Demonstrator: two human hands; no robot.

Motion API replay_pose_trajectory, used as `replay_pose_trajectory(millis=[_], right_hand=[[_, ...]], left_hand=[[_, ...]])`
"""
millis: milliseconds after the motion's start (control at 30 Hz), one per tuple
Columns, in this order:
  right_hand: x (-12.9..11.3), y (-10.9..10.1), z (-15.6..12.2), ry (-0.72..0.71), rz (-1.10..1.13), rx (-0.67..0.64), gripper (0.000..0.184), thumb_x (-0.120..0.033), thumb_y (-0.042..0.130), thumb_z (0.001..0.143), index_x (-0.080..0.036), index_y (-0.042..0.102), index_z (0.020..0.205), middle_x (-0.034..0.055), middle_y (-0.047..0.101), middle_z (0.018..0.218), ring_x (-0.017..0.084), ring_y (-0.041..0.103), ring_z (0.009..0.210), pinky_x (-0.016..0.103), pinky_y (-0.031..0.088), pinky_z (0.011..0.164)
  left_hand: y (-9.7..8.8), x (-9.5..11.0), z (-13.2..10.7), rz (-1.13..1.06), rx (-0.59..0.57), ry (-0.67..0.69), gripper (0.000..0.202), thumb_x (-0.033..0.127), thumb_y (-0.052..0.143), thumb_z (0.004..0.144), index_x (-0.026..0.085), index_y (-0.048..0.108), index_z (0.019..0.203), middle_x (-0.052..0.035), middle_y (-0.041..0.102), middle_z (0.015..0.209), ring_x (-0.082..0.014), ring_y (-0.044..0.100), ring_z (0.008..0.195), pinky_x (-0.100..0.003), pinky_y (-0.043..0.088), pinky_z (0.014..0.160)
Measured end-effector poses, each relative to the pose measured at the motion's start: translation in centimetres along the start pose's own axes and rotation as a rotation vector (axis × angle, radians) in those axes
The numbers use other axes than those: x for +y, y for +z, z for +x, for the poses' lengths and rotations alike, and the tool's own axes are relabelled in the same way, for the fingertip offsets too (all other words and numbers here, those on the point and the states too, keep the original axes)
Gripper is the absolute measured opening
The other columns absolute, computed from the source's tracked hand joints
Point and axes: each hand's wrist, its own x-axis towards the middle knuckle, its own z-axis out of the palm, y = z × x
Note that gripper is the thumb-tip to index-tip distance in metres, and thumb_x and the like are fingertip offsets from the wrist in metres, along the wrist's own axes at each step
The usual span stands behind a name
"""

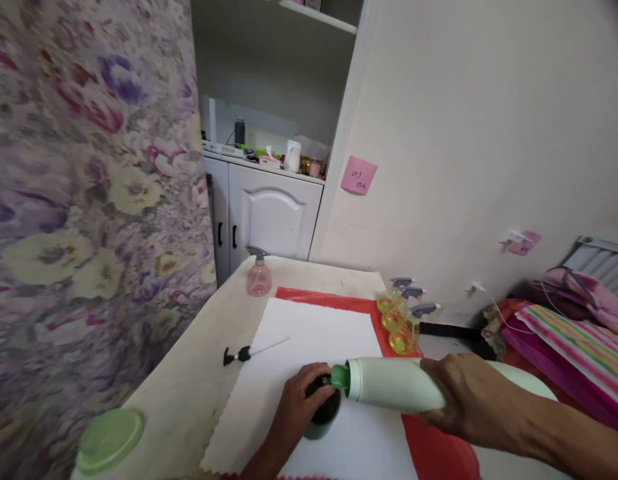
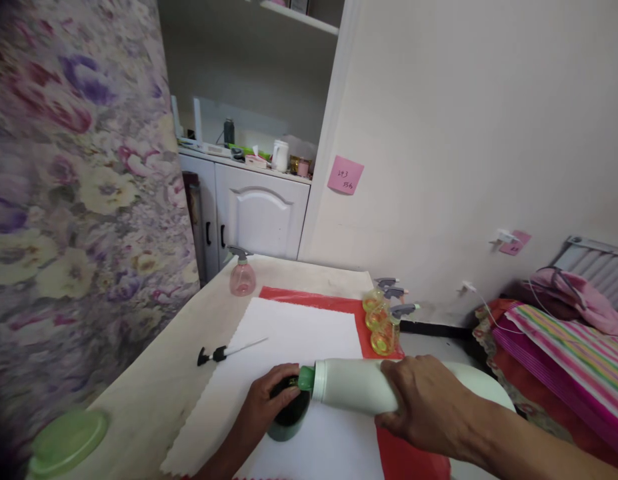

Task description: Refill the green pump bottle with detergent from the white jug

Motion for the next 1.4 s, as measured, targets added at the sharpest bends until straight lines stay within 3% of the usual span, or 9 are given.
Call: replay_pose_trajectory(millis=[1400], right_hand=[[-0.08, -0.18, 0.09, -0.005, -0.015, -0.019, 0.019, -0.036, 0.063, 0.071, -0.023, 0.065, 0.085, 0.0063, 0.075, 0.077, 0.029, 0.069, 0.070, 0.031, 0.031, 0.057]], left_hand=[[0.06, 0.31, 0.04, 0.006, 0.003, 0.000, 0.021, 0.023, 0.068, 0.075, 0.026, 0.074, 0.095, -0.0066, 0.075, 0.107, -0.0254, 0.067, 0.105, -0.040, 0.048, 0.098]])
